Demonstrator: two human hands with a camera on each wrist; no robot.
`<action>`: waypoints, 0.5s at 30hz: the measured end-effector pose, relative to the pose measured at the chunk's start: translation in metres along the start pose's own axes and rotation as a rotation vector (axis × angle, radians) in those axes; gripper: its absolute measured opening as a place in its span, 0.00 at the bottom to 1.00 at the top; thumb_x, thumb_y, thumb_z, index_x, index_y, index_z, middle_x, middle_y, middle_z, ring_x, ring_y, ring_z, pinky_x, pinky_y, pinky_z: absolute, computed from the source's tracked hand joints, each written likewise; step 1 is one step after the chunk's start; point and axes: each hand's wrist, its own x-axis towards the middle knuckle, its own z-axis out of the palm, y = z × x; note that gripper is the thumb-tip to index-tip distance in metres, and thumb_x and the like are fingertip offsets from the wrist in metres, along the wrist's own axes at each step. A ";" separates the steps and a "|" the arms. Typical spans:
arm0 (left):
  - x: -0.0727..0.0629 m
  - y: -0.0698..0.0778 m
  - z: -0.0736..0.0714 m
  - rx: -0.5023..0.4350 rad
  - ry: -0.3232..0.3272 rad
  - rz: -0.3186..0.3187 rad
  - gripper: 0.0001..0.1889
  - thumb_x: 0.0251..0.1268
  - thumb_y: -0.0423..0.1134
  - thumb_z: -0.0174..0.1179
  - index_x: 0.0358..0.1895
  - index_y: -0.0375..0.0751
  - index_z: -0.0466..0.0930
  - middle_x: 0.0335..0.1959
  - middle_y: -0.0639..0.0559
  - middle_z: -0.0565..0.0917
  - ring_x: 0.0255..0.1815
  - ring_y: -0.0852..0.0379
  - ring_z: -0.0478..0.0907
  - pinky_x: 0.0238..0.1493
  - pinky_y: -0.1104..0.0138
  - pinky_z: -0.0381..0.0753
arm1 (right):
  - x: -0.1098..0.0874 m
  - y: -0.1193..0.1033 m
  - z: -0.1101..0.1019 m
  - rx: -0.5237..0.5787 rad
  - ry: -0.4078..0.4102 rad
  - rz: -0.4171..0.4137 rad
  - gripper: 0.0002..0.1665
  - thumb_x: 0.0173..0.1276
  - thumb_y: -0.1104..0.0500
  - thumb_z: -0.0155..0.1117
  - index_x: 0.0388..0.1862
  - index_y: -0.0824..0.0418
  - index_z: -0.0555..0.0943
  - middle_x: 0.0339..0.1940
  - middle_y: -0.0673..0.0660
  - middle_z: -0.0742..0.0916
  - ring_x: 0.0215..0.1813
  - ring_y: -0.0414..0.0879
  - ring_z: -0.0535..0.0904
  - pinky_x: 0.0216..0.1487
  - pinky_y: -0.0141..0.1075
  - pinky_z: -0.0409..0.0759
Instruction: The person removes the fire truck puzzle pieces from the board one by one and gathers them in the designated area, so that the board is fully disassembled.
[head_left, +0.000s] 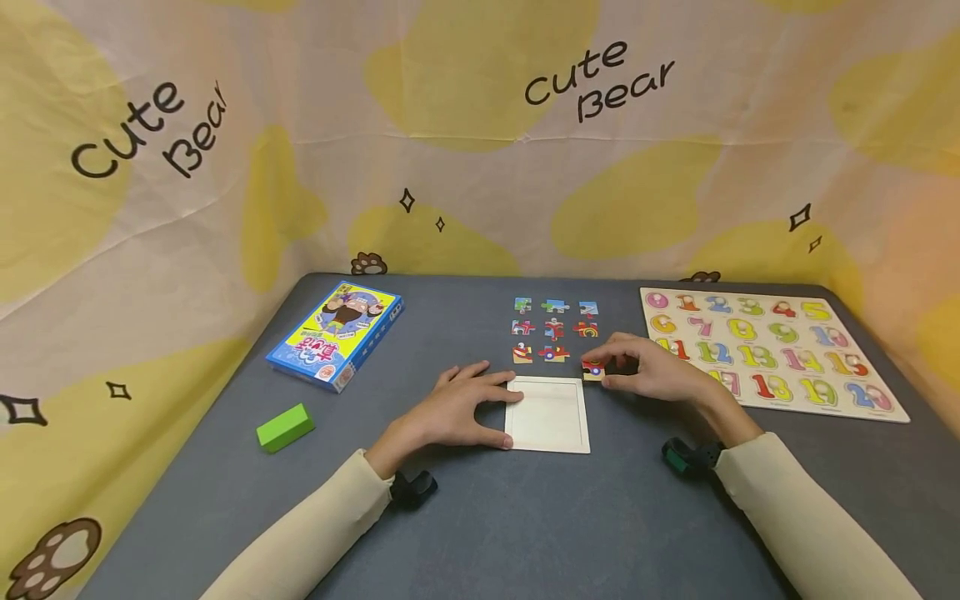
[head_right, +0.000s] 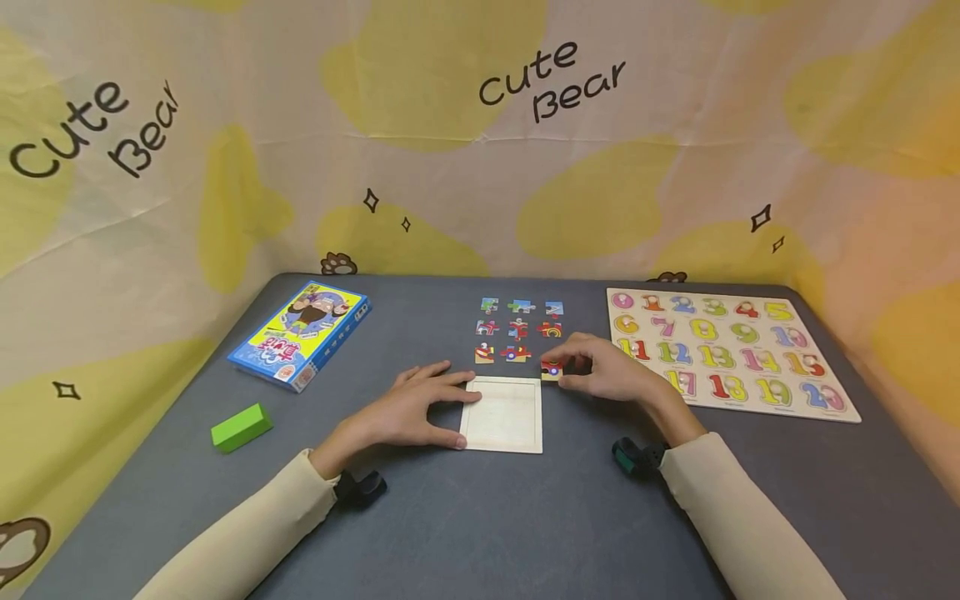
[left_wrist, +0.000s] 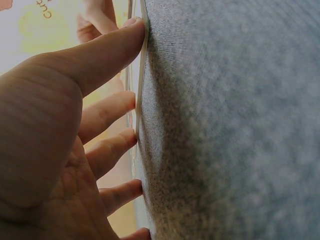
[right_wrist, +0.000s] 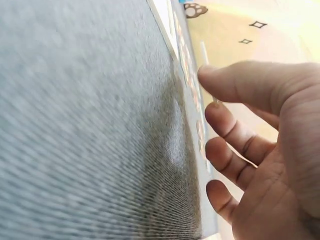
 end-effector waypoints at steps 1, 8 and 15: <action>0.000 0.000 0.000 0.001 0.001 0.001 0.36 0.58 0.60 0.72 0.71 0.63 0.75 0.80 0.59 0.64 0.85 0.40 0.48 0.77 0.33 0.42 | 0.001 0.001 -0.001 -0.014 0.006 0.001 0.23 0.68 0.61 0.72 0.62 0.55 0.84 0.43 0.50 0.83 0.42 0.46 0.72 0.43 0.35 0.72; 0.000 0.000 0.001 0.009 0.008 -0.001 0.35 0.57 0.61 0.72 0.71 0.63 0.76 0.80 0.59 0.64 0.85 0.41 0.49 0.77 0.34 0.43 | 0.010 0.005 -0.004 -0.130 0.055 -0.029 0.22 0.66 0.63 0.71 0.59 0.56 0.85 0.43 0.52 0.85 0.41 0.46 0.68 0.43 0.37 0.66; 0.001 -0.001 0.001 0.005 0.003 -0.001 0.35 0.58 0.61 0.72 0.71 0.63 0.75 0.80 0.59 0.64 0.85 0.40 0.49 0.77 0.34 0.43 | 0.016 0.008 -0.002 -0.208 0.078 -0.005 0.21 0.63 0.64 0.73 0.56 0.55 0.87 0.45 0.53 0.87 0.42 0.47 0.70 0.44 0.41 0.60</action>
